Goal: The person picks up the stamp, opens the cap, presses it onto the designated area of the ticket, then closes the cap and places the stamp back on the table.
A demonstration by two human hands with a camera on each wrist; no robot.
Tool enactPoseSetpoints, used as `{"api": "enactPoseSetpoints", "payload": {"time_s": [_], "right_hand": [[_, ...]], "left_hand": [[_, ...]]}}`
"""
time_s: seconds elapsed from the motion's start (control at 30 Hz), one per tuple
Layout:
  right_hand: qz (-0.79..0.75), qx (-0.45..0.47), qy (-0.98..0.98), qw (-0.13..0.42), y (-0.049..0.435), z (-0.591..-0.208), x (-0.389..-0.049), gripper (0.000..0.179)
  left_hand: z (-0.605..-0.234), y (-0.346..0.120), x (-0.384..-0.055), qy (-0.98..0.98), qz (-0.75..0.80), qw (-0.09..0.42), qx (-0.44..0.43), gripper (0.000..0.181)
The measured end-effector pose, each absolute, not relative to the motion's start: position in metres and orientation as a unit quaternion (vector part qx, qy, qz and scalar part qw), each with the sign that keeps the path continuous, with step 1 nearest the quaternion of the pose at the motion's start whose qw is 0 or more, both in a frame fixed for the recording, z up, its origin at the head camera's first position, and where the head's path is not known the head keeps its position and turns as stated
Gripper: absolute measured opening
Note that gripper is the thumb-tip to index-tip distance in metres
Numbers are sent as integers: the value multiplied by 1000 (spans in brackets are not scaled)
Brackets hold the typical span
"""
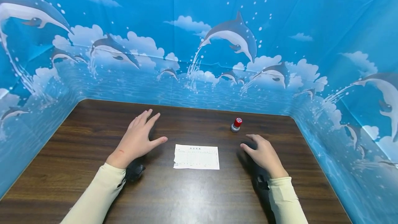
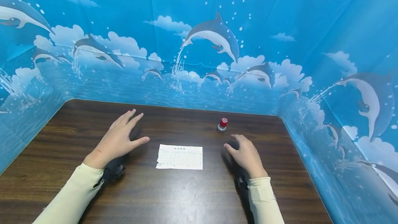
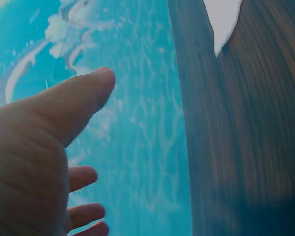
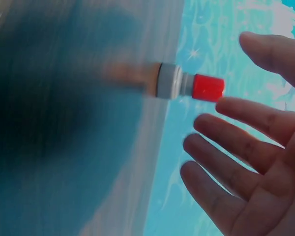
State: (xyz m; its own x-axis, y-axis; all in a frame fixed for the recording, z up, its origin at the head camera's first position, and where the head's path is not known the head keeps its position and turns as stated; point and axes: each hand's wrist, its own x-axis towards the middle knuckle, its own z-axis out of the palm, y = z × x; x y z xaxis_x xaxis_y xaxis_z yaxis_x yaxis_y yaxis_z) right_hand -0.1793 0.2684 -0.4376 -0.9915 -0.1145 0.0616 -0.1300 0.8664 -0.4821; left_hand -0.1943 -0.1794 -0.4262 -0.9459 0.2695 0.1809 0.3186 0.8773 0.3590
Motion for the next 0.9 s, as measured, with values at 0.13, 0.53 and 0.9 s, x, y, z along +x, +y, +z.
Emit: {"api": "enactPoseSetpoints", "payload": {"time_s": [0.13,0.53,0.9], "right_hand": [[245,80,-966,6,259,-434,-177,55],[248,116,-960,-49,231,-438,-171,55],[225,194,-951,-88,215,-444,-167,59]], "left_hand": [[-425,-163,-187,-966,-182,45,-177,91],[-445,-136,-175,-964,-144,-25,-220,81],[-455,-128,-173,-964,-121,-27,-234,77]]}}
